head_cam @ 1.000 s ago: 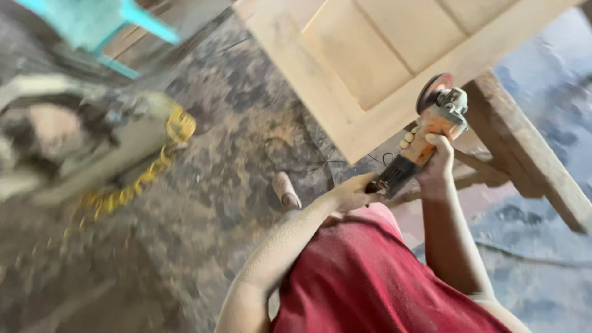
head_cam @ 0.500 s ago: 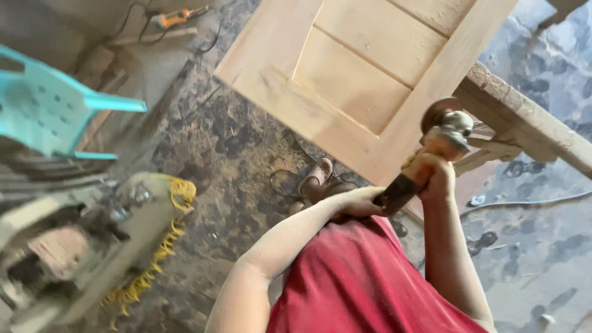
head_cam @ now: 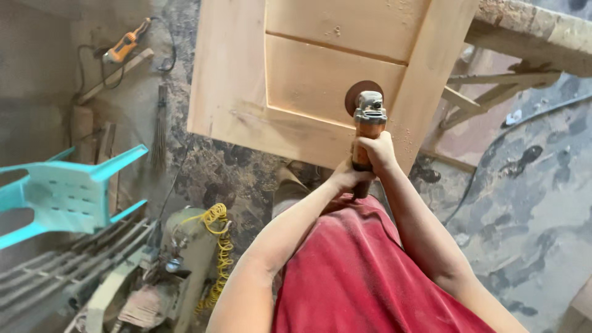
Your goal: The person uses an angle grinder with a sanding disc to smooth the surface of a wooden door panel. They systematically move the tool across the flat surfaces and edges of the door, which is resting on a wooden stand. The person adjusts their position and the tool's angle to cover different sections of the panel.
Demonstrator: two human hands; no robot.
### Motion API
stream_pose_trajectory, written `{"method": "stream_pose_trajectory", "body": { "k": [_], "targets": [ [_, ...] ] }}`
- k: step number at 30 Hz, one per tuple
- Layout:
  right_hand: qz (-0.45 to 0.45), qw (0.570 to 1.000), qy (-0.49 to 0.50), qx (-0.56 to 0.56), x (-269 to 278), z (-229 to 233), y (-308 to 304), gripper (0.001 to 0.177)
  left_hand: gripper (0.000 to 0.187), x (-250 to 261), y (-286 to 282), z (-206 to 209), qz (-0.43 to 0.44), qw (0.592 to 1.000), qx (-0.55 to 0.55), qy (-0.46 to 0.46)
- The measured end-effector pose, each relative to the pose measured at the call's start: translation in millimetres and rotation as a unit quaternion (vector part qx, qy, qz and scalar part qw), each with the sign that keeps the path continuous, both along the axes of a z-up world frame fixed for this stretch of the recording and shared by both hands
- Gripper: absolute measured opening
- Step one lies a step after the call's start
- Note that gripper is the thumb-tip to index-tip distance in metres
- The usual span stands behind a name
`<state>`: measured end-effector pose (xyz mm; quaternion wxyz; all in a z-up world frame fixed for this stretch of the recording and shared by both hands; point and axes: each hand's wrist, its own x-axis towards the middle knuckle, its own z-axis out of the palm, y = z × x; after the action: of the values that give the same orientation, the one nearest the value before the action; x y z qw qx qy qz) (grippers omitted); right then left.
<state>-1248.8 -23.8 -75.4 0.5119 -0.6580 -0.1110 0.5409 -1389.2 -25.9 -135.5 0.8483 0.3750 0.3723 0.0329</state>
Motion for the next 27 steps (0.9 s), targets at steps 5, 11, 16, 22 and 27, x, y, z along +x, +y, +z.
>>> {"method": "stream_pose_trajectory", "body": {
  "k": [5,11,16,22,27],
  "targets": [
    [-0.032,0.997,0.039,-0.066,-7,15,14,0.019,0.059,-11,1,-2,0.008,1.000,-0.013,0.010],
    [-0.075,0.978,-0.132,-0.144,-35,-4,38,0.025,0.065,-29,36,1,-0.035,0.999,-0.003,-0.036],
    [-0.130,0.971,-0.142,-0.139,-46,-26,32,0.019,0.045,-51,50,-28,0.002,0.960,-0.259,-0.109],
    [-0.155,0.961,-0.165,-0.160,-58,-33,43,0.021,0.055,-42,48,-57,-0.009,0.964,-0.265,0.018],
    [-0.136,0.957,-0.199,-0.160,-74,-36,69,0.023,0.043,-52,43,-88,-0.046,0.988,0.135,0.056]
  ]
}}
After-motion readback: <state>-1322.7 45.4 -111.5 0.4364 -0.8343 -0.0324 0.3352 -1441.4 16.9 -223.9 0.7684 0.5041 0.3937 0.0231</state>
